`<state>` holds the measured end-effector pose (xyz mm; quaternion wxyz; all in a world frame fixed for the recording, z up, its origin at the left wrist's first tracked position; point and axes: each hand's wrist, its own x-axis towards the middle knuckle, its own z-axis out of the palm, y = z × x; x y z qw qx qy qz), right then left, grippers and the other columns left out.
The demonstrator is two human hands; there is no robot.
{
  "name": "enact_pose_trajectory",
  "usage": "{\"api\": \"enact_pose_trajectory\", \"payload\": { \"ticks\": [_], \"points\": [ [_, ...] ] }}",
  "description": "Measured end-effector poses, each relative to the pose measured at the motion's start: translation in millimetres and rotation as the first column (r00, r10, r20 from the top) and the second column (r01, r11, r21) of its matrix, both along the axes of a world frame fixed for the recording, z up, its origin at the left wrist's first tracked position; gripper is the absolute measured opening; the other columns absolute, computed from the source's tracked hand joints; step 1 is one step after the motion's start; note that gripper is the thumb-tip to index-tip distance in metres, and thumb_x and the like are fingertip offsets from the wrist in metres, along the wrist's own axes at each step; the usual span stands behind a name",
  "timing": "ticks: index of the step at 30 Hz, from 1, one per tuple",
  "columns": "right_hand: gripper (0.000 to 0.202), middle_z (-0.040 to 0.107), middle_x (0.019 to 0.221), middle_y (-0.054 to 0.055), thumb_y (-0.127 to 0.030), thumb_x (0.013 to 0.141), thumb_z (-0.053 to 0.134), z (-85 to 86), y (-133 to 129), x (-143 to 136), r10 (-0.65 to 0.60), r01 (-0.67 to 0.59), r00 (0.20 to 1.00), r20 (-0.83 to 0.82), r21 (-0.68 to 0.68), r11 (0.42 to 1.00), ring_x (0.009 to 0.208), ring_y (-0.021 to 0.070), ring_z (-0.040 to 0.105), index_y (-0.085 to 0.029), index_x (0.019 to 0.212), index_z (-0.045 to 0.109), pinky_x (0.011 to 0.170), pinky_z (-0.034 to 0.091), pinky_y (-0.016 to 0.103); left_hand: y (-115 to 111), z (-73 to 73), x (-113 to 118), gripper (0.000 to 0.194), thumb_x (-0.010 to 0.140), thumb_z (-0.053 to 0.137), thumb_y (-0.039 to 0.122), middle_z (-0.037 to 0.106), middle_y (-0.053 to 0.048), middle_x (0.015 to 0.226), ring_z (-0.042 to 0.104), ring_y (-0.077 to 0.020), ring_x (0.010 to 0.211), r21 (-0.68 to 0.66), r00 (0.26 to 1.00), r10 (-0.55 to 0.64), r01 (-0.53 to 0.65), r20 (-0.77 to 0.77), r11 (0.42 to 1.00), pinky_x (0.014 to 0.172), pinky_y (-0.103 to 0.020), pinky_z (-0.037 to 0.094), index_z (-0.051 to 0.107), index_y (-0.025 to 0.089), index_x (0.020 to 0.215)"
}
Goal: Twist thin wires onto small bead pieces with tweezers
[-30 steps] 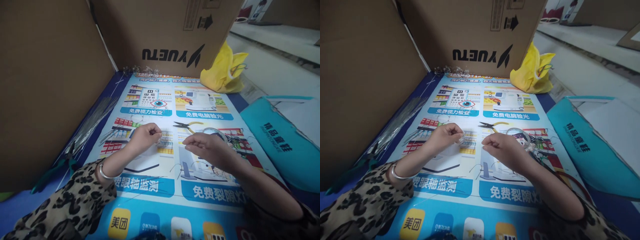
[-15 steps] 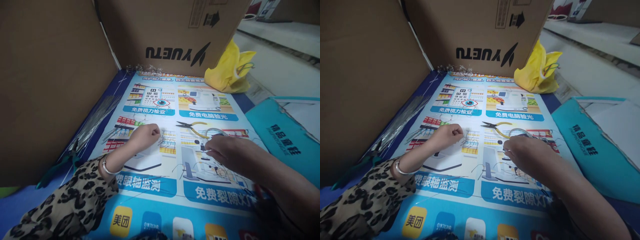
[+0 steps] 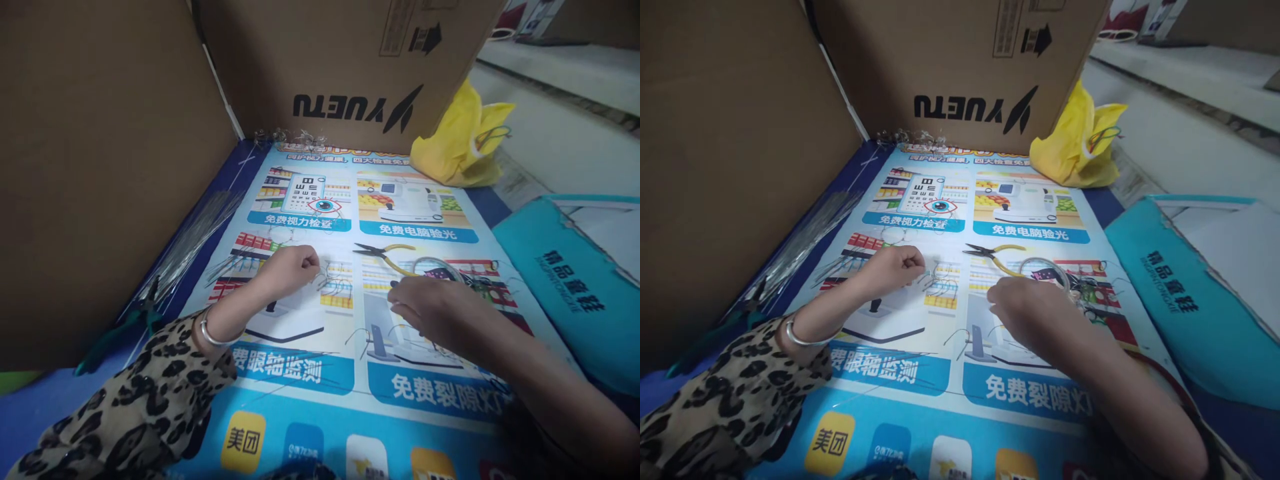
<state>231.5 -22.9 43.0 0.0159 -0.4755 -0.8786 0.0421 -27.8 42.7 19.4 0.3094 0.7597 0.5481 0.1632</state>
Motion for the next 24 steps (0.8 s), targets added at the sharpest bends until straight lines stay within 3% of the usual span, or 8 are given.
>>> {"api": "enact_pose_trajectory", "payload": {
  "ticks": [3, 6, 14, 18, 24],
  "points": [
    [0.029, 0.067, 0.08, 0.006, -0.027, 0.087, 0.039, 5.2, 9, -21, -0.071, 0.07, 0.997, -0.026, -0.012, 0.997, 0.075, 0.0162, 0.06, -0.021, 0.085, 0.067, 0.064, 0.041, 0.025, 2, 7.2, -3, 0.01, 0.073, 0.054, 0.025, 0.061, 0.0, 0.061, 0.056, -0.0115, 0.056, 0.001, 0.997, 0.019, -0.019, 0.075, 1.0, 0.05, -0.021, 0.038, 0.06, 0.018, 0.07],
    [0.027, 0.067, 0.085, 0.004, -0.027, 0.085, 0.041, 6.5, 23, -38, -0.121, 0.113, 0.991, -0.062, -0.115, 0.987, 0.077, 0.0156, 0.06, -0.023, 0.086, 0.067, 0.066, 0.04, 0.024, 2, 13.9, -5, 0.009, 0.074, 0.054, 0.026, 0.059, 0.002, 0.059, 0.056, -0.0102, 0.054, -0.002, 0.979, 0.065, -0.066, 0.194, 0.998, 0.05, -0.02, 0.039, 0.059, 0.017, 0.073],
    [0.021, 0.066, 0.08, 0.002, -0.036, 0.077, 0.053, -7.3, 62, -78, -0.173, 0.146, 0.98, -0.097, -0.237, 0.96, 0.07, 0.0135, 0.056, -0.023, 0.076, 0.069, 0.061, 0.035, 0.024, 3, 19.0, -11, 0.01, 0.074, 0.055, 0.026, 0.057, 0.003, 0.063, 0.055, -0.0082, 0.052, 0.02, 0.901, 0.137, -0.159, 0.412, 0.987, 0.049, -0.02, 0.04, 0.057, 0.017, 0.074],
    [0.017, 0.067, 0.082, 0.002, -0.034, 0.073, 0.054, -12.7, 68, -96, -0.197, 0.189, 0.98, -0.007, -0.246, 0.951, 0.071, 0.0158, 0.057, -0.024, 0.075, 0.068, 0.057, 0.034, 0.025, 5, 17.3, -12, 0.01, 0.075, 0.055, 0.026, 0.057, 0.002, 0.063, 0.054, -0.0083, 0.052, 0.032, 0.883, 0.117, -0.147, 0.454, 0.989, 0.05, -0.02, 0.04, 0.057, 0.017, 0.074],
    [0.017, 0.069, 0.08, 0.002, -0.032, 0.071, 0.056, -18.3, 76, -115, -0.211, 0.193, 0.977, -0.027, -0.302, 0.933, 0.07, 0.0154, 0.058, -0.024, 0.08, 0.068, 0.057, 0.036, 0.025, 2, 18.0, -10, 0.009, 0.074, 0.055, 0.025, 0.056, 0.003, 0.062, 0.052, -0.0082, 0.052, 0.033, 0.864, 0.106, -0.14, 0.492, 0.99, 0.051, -0.021, 0.04, 0.057, 0.016, 0.074]
  ]
}}
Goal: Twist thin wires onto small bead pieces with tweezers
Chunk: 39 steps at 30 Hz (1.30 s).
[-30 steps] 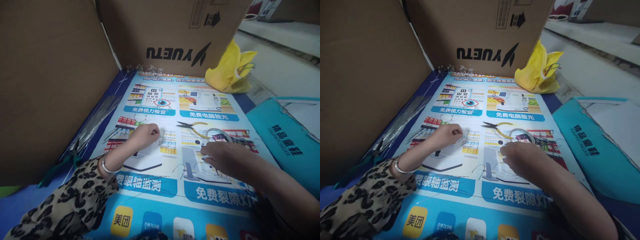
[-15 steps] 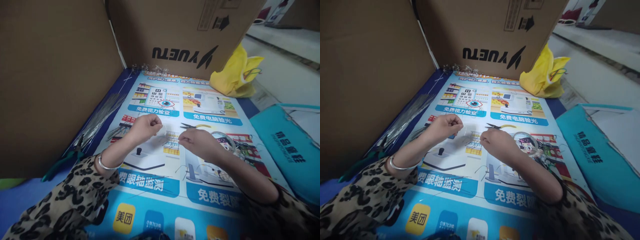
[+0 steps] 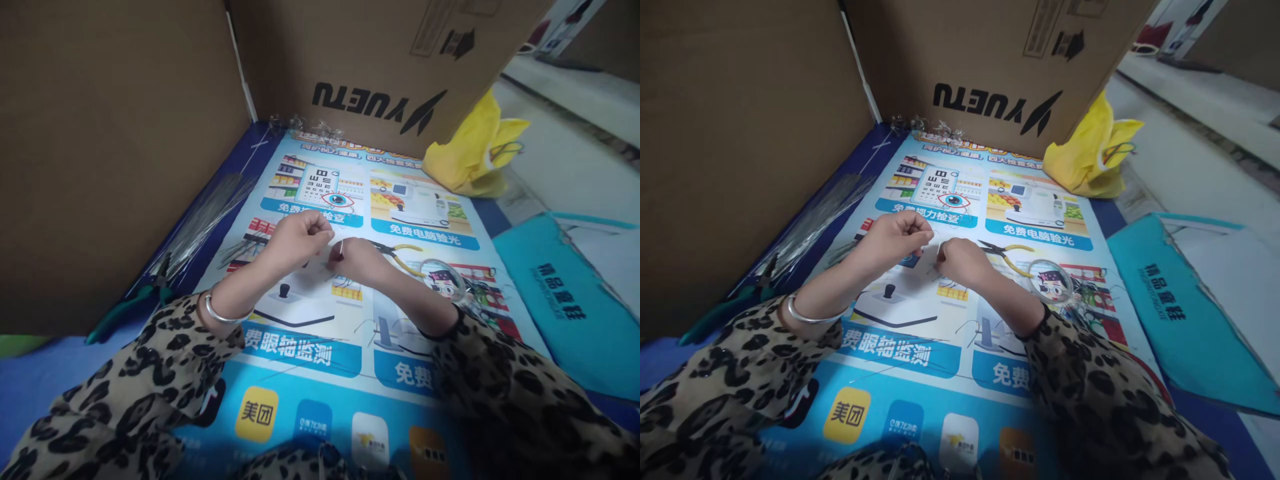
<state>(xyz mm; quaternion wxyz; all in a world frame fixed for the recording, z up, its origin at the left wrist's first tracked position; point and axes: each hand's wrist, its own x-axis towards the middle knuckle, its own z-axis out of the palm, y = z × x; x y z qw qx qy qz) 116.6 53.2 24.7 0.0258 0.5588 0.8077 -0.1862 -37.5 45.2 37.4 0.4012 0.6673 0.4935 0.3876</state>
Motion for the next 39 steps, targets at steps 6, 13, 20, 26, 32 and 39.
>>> {"api": "enact_pose_trajectory", "payload": {
  "ticks": [6, 13, 20, 26, 32, 39],
  "points": [
    [0.017, 0.069, 0.078, 0.0, -0.03, 0.071, 0.057, 7.3, 2, 4, 0.04, -0.043, 0.997, -0.071, -0.033, 0.999, 0.069, 0.0133, 0.058, -0.024, 0.079, 0.069, 0.058, 0.036, 0.023, -1, 3.6, 0, 0.008, 0.074, 0.055, 0.024, 0.056, 0.003, 0.061, 0.052, -0.0083, 0.052, -0.012, 1.0, 0.007, -0.007, -0.019, 1.0, 0.051, -0.021, 0.039, 0.057, 0.016, 0.072],
    [0.021, 0.066, 0.072, 0.0, -0.028, 0.078, 0.047, 22.6, -23, 49, 0.069, -0.067, 0.996, -0.053, 0.022, 0.997, 0.067, 0.0125, 0.055, -0.021, 0.071, 0.065, 0.06, 0.034, 0.023, -1, -5.5, 2, 0.009, 0.074, 0.055, 0.025, 0.057, 0.003, 0.058, 0.053, -0.0086, 0.053, -0.064, 0.992, -0.076, 0.07, -0.104, 0.995, 0.051, -0.02, 0.038, 0.058, 0.017, 0.073],
    [0.023, 0.067, 0.077, 0.0, -0.028, 0.08, 0.043, 30.1, -47, 85, 0.04, -0.04, 0.999, 0.034, -0.012, 0.999, 0.07, 0.0145, 0.057, -0.022, 0.074, 0.065, 0.061, 0.034, 0.024, -14, -12.0, 19, 0.01, 0.072, 0.055, 0.025, 0.058, 0.003, 0.058, 0.053, -0.0093, 0.054, -0.109, 0.965, -0.148, 0.127, -0.218, 0.986, 0.052, -0.02, 0.037, 0.06, 0.017, 0.07],
    [0.021, 0.066, 0.072, -0.003, -0.031, 0.079, 0.046, 48.6, -47, 109, -0.058, 0.065, 0.996, -0.063, 0.114, 0.991, 0.067, 0.0119, 0.056, -0.024, 0.074, 0.064, 0.059, 0.033, 0.023, -22, -11.9, 46, 0.009, 0.072, 0.055, 0.023, 0.064, 0.001, 0.067, 0.055, -0.012, 0.06, -0.062, 0.88, -0.239, 0.234, -0.411, 0.97, 0.054, -0.022, 0.036, 0.063, 0.02, 0.072],
    [0.021, 0.066, 0.076, -0.001, -0.024, 0.076, 0.044, 58.0, -56, 126, 0.054, -0.055, 0.997, 0.062, 0.023, 0.998, 0.066, 0.0116, 0.052, -0.022, 0.073, 0.065, 0.056, 0.029, 0.024, -20, -17.6, 62, 0.013, 0.076, 0.052, 0.026, 0.067, -0.001, 0.078, 0.058, -0.0174, 0.069, -0.012, 0.722, -0.24, 0.306, -0.648, 0.952, 0.058, -0.025, 0.036, 0.064, 0.023, 0.08],
    [0.02, 0.065, 0.073, 0.001, -0.021, 0.076, 0.045, 58.7, -66, 158, 0.05, -0.046, 0.987, 0.152, -0.035, 0.998, 0.064, 0.0115, 0.052, -0.021, 0.074, 0.065, 0.058, 0.031, 0.023, -25, -16.8, 63, 0.021, 0.084, 0.044, 0.031, 0.064, -0.003, 0.093, 0.06, -0.0187, 0.08, 0.083, 0.644, -0.166, 0.338, -0.747, 0.938, 0.064, -0.027, 0.039, 0.063, 0.023, 0.089]
  ]
}}
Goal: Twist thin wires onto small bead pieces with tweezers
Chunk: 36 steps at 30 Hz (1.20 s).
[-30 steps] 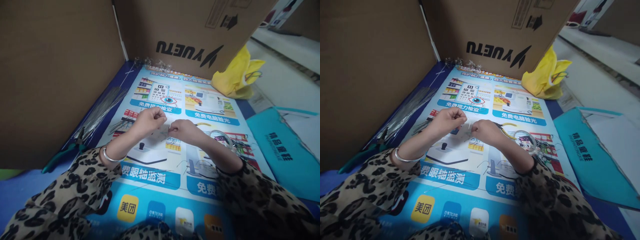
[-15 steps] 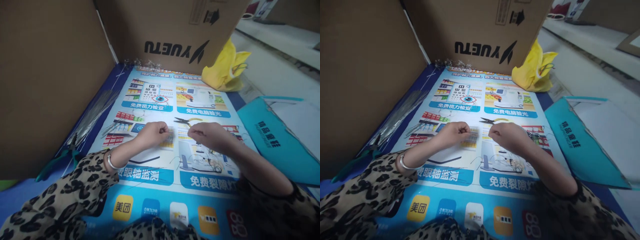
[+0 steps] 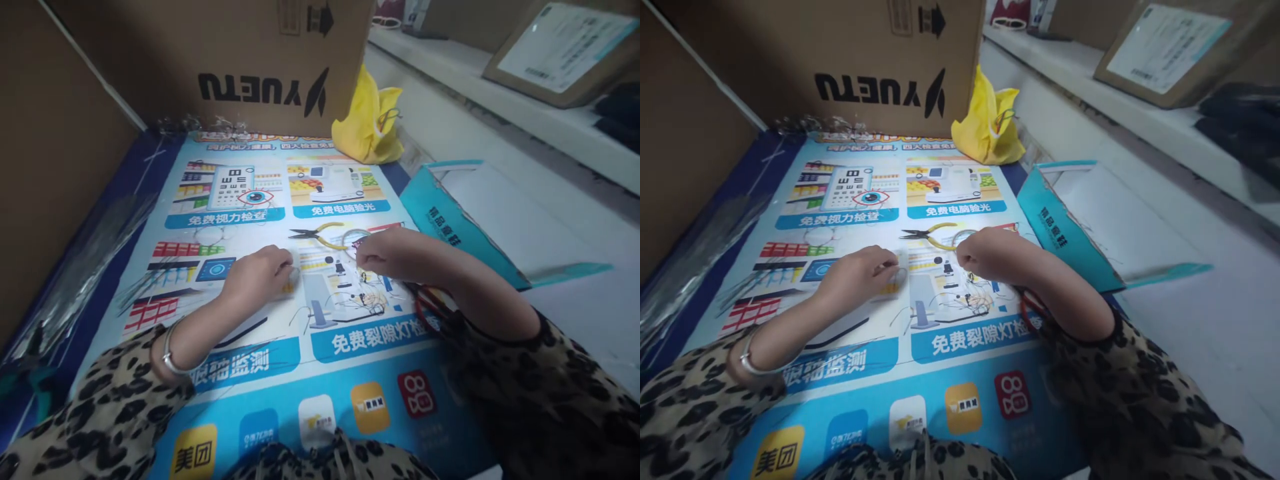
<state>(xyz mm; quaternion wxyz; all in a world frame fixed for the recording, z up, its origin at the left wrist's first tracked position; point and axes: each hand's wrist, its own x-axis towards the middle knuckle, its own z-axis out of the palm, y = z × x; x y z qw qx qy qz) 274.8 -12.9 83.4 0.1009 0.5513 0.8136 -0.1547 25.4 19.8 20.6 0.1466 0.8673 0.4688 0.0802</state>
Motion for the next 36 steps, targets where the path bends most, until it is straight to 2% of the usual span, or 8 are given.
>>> {"api": "enact_pose_trajectory", "payload": {
  "ticks": [6, 11, 14, 17, 19, 26, 31, 36],
  "points": [
    [0.023, 0.069, 0.083, 0.003, -0.019, 0.079, 0.046, -15.0, -15, 9, 0.009, -0.009, 1.0, 0.001, 0.01, 1.0, 0.073, 0.0138, 0.058, -0.022, 0.086, 0.068, 0.063, 0.036, 0.024, -10, -3.7, -1, 0.019, 0.085, 0.045, 0.03, 0.066, -0.002, 0.091, 0.06, -0.0172, 0.082, 0.006, 0.99, -0.053, 0.052, 0.128, 0.999, 0.067, -0.026, 0.042, 0.063, 0.023, 0.087],
    [0.036, 0.067, 0.101, 0.005, -0.014, 0.079, 0.046, -33.0, -25, 9, 0.025, -0.023, 0.999, -0.041, 0.065, 0.998, 0.086, 0.0159, 0.06, -0.025, 0.108, 0.064, 0.067, 0.038, 0.025, -13, -9.8, -1, 0.02, 0.086, 0.044, 0.029, 0.067, -0.002, 0.094, 0.061, -0.0176, 0.087, 0.007, 0.982, -0.096, 0.097, 0.163, 0.995, 0.072, -0.026, 0.044, 0.063, 0.023, 0.09],
    [0.028, 0.067, 0.092, 0.006, -0.014, 0.081, 0.046, -36.1, -28, 13, 0.042, -0.043, 0.999, 0.02, 0.058, 0.997, 0.081, 0.0156, 0.059, -0.022, 0.098, 0.066, 0.064, 0.037, 0.024, -14, -10.5, -2, 0.021, 0.086, 0.043, 0.028, 0.068, -0.001, 0.094, 0.061, -0.0176, 0.088, -0.011, 0.98, -0.113, 0.116, 0.162, 0.993, 0.073, -0.027, 0.044, 0.063, 0.023, 0.09],
    [0.02, 0.064, 0.081, 0.006, -0.016, 0.082, 0.045, -32.6, -31, 19, 0.035, -0.037, 0.997, 0.075, 0.029, 0.999, 0.073, 0.014, 0.056, -0.019, 0.079, 0.065, 0.061, 0.034, 0.024, -14, -10.9, -2, 0.02, 0.086, 0.043, 0.027, 0.068, -0.001, 0.094, 0.061, -0.0177, 0.088, -0.016, 0.979, -0.132, 0.136, 0.156, 0.991, 0.073, -0.027, 0.044, 0.063, 0.023, 0.091],
    [0.02, 0.063, 0.079, 0.005, -0.017, 0.082, 0.045, -28.3, -35, 23, 0.023, -0.024, 0.996, 0.089, 0.003, 1.0, 0.071, 0.0132, 0.054, -0.018, 0.075, 0.063, 0.059, 0.032, 0.024, -13, -11.7, -2, 0.02, 0.086, 0.044, 0.027, 0.068, -0.001, 0.094, 0.061, -0.0176, 0.088, -0.012, 0.978, -0.136, 0.14, 0.156, 0.99, 0.073, -0.027, 0.045, 0.063, 0.023, 0.09],
    [0.019, 0.061, 0.073, 0.004, -0.019, 0.081, 0.044, -18.4, -42, 15, 0.034, -0.033, 0.995, 0.096, -0.011, 0.999, 0.063, 0.0113, 0.049, -0.018, 0.067, 0.056, 0.055, 0.027, 0.024, -13, -14.7, -1, 0.021, 0.087, 0.043, 0.028, 0.068, -0.001, 0.095, 0.061, -0.0176, 0.089, -0.003, 0.976, -0.152, 0.155, 0.154, 0.988, 0.076, -0.027, 0.045, 0.063, 0.023, 0.092],
    [0.022, 0.062, 0.076, 0.007, -0.021, 0.083, 0.041, -27.1, -42, 0, 0.074, -0.079, 0.991, 0.114, 0.037, 0.996, 0.066, 0.0134, 0.051, -0.017, 0.068, 0.057, 0.055, 0.026, 0.025, -14, -13.6, -1, 0.022, 0.087, 0.043, 0.028, 0.068, -0.002, 0.097, 0.061, -0.0181, 0.091, -0.006, 0.976, -0.157, 0.159, 0.152, 0.987, 0.076, -0.028, 0.045, 0.063, 0.022, 0.093],
    [0.014, 0.064, 0.083, 0.009, -0.019, 0.08, 0.045, -39.2, -48, -2, 0.074, -0.077, 0.991, 0.108, 0.022, 0.997, 0.076, 0.0165, 0.056, -0.017, 0.077, 0.058, 0.059, 0.03, 0.025, -14, -13.1, -1, 0.021, 0.086, 0.043, 0.028, 0.068, -0.002, 0.097, 0.062, -0.0184, 0.09, -0.012, 0.976, -0.154, 0.157, 0.154, 0.987, 0.076, -0.028, 0.046, 0.063, 0.022, 0.093]
  ]
}}
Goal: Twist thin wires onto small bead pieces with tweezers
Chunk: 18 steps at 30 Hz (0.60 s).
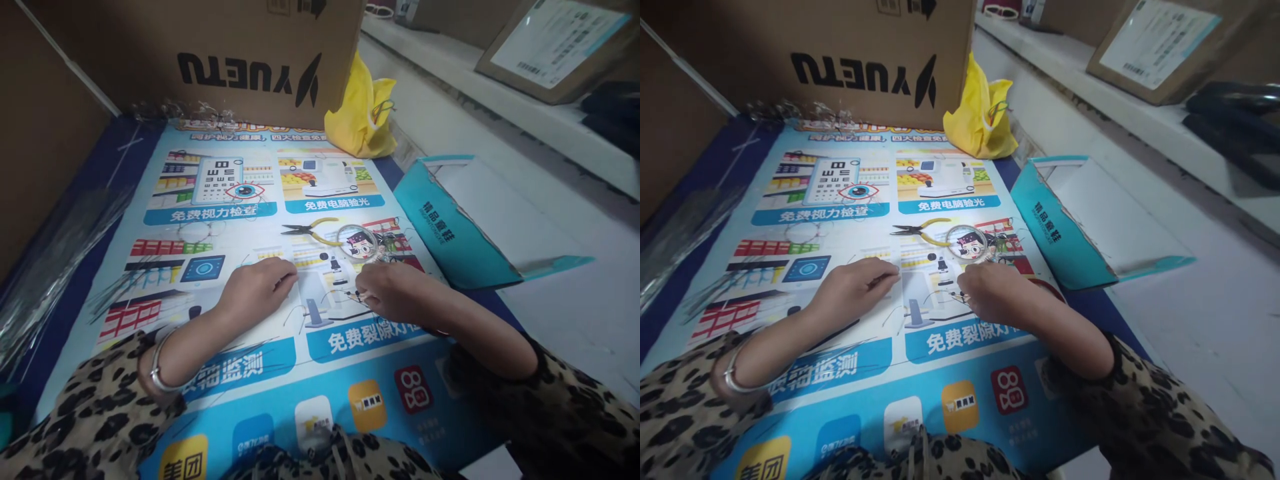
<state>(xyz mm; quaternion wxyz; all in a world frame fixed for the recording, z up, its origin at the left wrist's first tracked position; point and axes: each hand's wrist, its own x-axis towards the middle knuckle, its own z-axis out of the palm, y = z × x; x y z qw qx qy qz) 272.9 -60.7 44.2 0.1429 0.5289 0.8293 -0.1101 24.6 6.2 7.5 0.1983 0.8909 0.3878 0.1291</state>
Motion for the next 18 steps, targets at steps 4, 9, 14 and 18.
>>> {"api": "enact_pose_trajectory", "payload": {
  "ticks": [4, 9, 14, 18],
  "points": [
    [0.018, 0.064, 0.083, 0.01, -0.018, 0.081, 0.041, -2.5, -2, -5, -0.02, 0.02, 0.998, 0.053, 0.008, 1.0, 0.074, 0.0171, 0.056, -0.016, 0.079, 0.059, 0.057, 0.029, 0.026, 0, -0.6, 0, 0.021, 0.087, 0.043, 0.028, 0.068, -0.002, 0.096, 0.062, -0.018, 0.089, 0.007, 1.0, -0.006, 0.006, 0.001, 1.0, 0.077, -0.028, 0.046, 0.063, 0.022, 0.092],
    [0.014, 0.063, 0.072, 0.007, -0.015, 0.074, 0.045, 2.5, 6, -4, -0.11, 0.109, 0.994, 0.016, 0.077, 0.991, 0.063, 0.0144, 0.053, -0.016, 0.069, 0.058, 0.051, 0.024, 0.026, -1, 0.8, 1, 0.021, 0.086, 0.044, 0.027, 0.069, -0.003, 0.096, 0.062, -0.018, 0.089, -0.011, 1.0, -0.003, 0.003, 0.029, 1.0, 0.077, -0.028, 0.045, 0.064, 0.021, 0.091],
    [0.009, 0.058, 0.06, -0.002, -0.013, 0.068, 0.049, 6.2, 14, 8, -0.19, 0.194, 0.916, -0.354, -0.024, 0.981, 0.055, 0.0084, 0.048, -0.017, 0.066, 0.056, 0.051, 0.028, 0.021, -1, 5.2, 2, 0.018, 0.084, 0.048, 0.028, 0.068, -0.002, 0.087, 0.061, -0.0162, 0.08, -0.139, 0.985, 0.033, -0.009, 0.168, 0.99, 0.071, -0.026, 0.044, 0.064, 0.02, 0.086],
    [0.011, 0.058, 0.061, -0.002, -0.015, 0.072, 0.048, 7.9, 16, 1, -0.131, 0.136, 0.871, -0.474, -0.024, 0.99, 0.057, 0.0079, 0.048, -0.018, 0.069, 0.058, 0.054, 0.03, 0.021, -4, 15.2, 3, 0.03, 0.087, 0.044, 0.038, 0.067, -0.003, 0.078, 0.057, -0.0105, 0.06, -0.449, 0.954, 0.128, 0.007, 0.27, 0.894, 0.057, -0.022, 0.041, 0.064, 0.016, 0.084]
  ]
}}
